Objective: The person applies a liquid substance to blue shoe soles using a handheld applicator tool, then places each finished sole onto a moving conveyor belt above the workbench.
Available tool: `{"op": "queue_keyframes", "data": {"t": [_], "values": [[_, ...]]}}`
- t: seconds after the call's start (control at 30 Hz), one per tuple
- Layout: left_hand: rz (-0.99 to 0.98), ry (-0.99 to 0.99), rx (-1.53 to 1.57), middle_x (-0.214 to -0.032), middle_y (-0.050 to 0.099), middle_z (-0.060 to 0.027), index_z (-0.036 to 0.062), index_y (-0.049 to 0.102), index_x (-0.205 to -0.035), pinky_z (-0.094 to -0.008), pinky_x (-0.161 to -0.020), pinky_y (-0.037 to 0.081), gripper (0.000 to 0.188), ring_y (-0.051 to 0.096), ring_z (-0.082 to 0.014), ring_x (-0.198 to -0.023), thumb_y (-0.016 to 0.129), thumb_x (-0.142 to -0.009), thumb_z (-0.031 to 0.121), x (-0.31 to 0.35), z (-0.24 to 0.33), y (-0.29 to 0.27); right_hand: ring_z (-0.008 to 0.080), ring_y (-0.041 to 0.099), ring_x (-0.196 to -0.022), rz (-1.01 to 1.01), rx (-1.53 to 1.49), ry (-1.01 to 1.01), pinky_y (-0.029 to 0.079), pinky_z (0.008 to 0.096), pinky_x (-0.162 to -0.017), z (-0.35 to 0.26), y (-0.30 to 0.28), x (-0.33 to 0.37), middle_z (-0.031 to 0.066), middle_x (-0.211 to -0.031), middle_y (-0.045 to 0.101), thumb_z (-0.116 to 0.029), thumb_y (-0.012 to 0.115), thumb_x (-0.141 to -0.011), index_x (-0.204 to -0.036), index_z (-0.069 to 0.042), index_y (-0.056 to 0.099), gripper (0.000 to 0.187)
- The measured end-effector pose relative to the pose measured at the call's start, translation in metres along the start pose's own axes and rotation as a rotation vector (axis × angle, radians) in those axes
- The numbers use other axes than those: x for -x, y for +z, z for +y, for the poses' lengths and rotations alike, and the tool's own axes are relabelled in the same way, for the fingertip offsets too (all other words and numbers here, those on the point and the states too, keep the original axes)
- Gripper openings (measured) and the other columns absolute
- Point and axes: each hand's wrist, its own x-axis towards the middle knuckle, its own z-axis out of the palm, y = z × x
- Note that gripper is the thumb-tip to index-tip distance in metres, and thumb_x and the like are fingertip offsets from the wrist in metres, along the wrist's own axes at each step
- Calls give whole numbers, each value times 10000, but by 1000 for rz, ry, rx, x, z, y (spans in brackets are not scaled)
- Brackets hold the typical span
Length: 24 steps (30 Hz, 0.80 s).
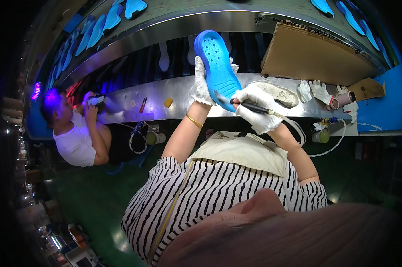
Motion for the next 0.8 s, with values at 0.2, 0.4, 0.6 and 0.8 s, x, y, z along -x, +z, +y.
{"op": "queue_keyframes", "data": {"t": [0.2,0.4,0.6,0.8], "values": [[-79,-25,267,-1380,478,-223,72,328,-1472,-545,-1094,371,998,490,-384,-1249,467,-802,798,17,-7,30,117,633,-804,184,-275,119,525,262,-748,11,-19,-7,64,-892,668,-4,703,-822,-943,-9,651,132],[-109,15,-32,-1444,428,-193,69,265,-1503,-530,-1087,391,1017,446,-390,-1304,349,-827,824,19,-30,42,118,624,-838,279,-273,58,513,237,-760,12,-13,0,75,-951,629,46,658,-838,-961,1,613,139],[-131,67,9,-1431,457,-172,89,295,-1496,-547,-1074,399,989,459,-379,-1296,385,-825,811,6,-25,34,115,618,-805,107,-413,319,512,269,-747,9,-3,10,72,-902,623,19,658,-833,-958,-6,604,138],[-125,94,-15,-1458,417,-198,73,266,-1507,-546,-1124,335,1011,436,-383,-1318,430,-820,797,4,-21,37,129,645,-854,80,-262,114,532,266,-762,15,-3,7,96,-962,650,20,660,-828,-952,-7,605,137]]}}
